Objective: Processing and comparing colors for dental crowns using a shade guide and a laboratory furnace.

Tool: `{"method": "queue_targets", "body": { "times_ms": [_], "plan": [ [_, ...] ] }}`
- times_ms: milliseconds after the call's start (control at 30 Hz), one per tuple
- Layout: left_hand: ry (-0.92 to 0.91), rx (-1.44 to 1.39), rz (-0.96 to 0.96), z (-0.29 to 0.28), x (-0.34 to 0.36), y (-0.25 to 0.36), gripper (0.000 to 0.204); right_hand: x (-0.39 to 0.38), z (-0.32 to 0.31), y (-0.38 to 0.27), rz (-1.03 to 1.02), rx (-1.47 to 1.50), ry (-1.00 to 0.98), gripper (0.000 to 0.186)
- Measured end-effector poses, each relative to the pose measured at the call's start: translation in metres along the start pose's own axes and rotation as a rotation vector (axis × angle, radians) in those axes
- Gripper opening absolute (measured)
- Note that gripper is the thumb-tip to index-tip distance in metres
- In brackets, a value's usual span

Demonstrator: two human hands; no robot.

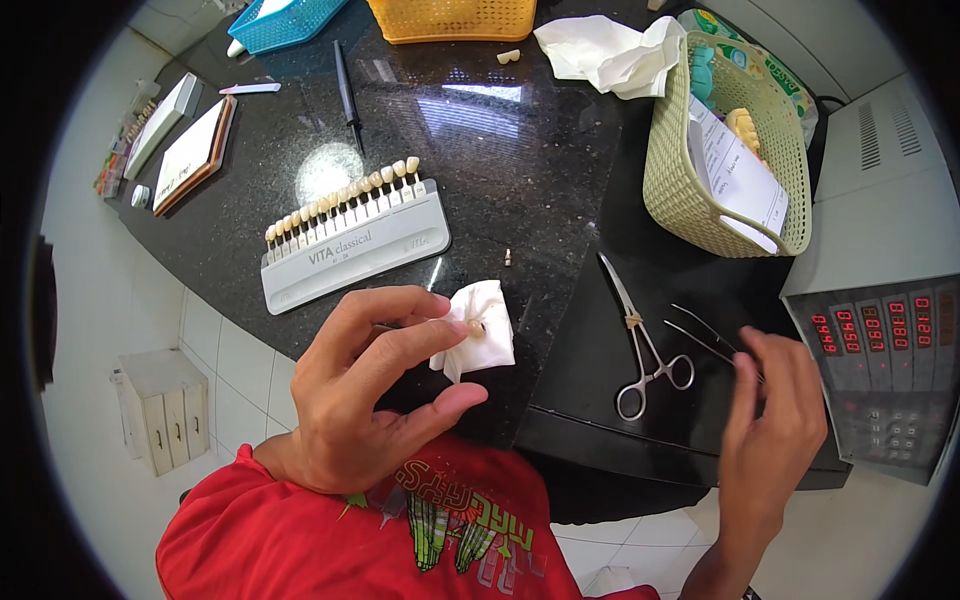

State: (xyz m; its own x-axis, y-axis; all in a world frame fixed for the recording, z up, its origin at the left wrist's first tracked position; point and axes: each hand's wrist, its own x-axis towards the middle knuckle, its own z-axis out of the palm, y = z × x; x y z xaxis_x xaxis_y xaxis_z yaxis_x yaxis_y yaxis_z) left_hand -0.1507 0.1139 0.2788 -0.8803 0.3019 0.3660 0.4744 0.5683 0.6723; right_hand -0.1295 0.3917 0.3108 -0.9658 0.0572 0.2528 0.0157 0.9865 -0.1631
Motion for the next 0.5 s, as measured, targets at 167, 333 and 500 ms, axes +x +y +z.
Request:
{"method": "queue_targets", "body": {
  "times_ms": [167,333,500],
  "plan": [
    [0.026,0.003,0.039,0.002,0.001,-0.003,0.042,-0.017,0.013,0.029,0.01,-0.082,-0.018,0.018],
    [0.058,0.009,0.04,0.005,-0.004,-0.01,0.042,-0.021,0.018,0.026,-0.016,-0.044,-0.02,0.019],
    [0.078,-0.008,0.043,0.007,-0.005,-0.013,0.043,-0.027,0.022,0.036,-0.042,-0.032,0.006,0.016]
  ]
}}
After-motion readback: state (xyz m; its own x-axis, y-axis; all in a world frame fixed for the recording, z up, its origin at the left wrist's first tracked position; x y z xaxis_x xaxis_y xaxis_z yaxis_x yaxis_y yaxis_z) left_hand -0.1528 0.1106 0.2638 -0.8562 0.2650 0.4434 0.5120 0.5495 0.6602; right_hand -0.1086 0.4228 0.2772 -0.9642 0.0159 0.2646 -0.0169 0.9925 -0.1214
